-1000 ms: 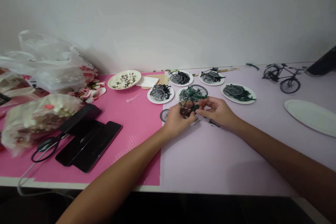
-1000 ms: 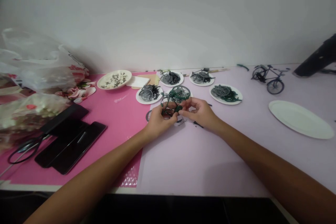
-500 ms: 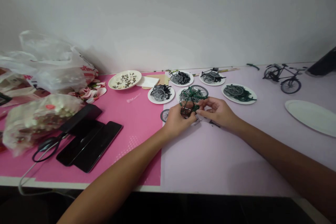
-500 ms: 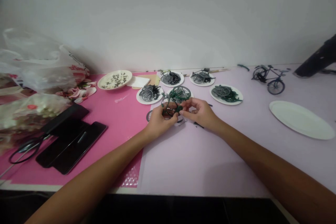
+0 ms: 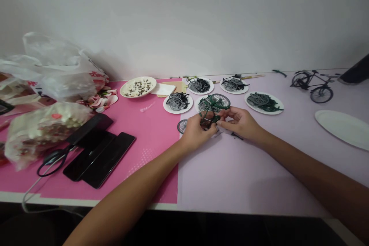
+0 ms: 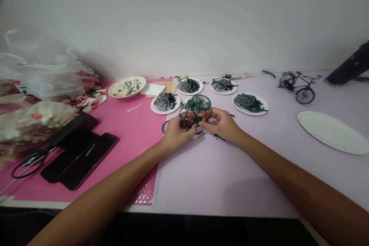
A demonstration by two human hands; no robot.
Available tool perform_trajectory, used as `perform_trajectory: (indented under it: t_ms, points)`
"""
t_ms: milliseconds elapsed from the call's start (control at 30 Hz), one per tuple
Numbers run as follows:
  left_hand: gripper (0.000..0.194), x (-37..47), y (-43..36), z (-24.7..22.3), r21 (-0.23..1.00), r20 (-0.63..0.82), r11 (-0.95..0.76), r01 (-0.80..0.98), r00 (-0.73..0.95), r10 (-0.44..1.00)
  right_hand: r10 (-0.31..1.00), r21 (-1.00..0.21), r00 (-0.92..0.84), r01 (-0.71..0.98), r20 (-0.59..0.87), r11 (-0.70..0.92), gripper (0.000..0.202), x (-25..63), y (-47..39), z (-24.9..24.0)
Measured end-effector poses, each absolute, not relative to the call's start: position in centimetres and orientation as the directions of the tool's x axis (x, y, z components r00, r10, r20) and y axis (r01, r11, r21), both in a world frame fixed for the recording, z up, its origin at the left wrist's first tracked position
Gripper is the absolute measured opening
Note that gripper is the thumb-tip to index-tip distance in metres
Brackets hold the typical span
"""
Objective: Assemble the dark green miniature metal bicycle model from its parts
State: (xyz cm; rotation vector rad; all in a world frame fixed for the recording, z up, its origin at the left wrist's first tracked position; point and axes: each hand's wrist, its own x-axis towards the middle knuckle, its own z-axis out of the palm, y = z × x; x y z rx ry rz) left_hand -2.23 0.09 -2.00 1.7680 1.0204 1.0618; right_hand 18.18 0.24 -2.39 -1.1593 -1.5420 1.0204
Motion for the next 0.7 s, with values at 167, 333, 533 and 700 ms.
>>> perform_trajectory:
  t_ms: [167,333,533,700]
  points:
    - [0.023,-2.3,0.16,-2.06,0.901,0.285,-0.37,0.227,0.334,0.898,0.972,-0.952,-0.126,0.214,0.197,0.221,0.046,18.2,0.31,-2.62]
    - [0.019,-2.31,0.3,-2.23,0.865,0.329,-0.424,0.268,0.337,0.882,0.974,-0.946,-0.107,0.238,0.198,0.218,0.048,18.02,0.17,-2.47]
    - [0.015,-2.33,0.27,-2.16,0.846,0.349,-0.452,0.282,0.348,0.87,0.978,-0.944,-0.1,0.259,0.183,0.203,0.045,17.92,-0.01,-2.17]
    - [0.013,-2.33,0.29,-2.08,0.848,0.337,-0.44,0.295,0.34,0.878,0.976,-0.942,-0.104,0.262,0.189,0.211,0.045,18.1,-0.01,-2.33]
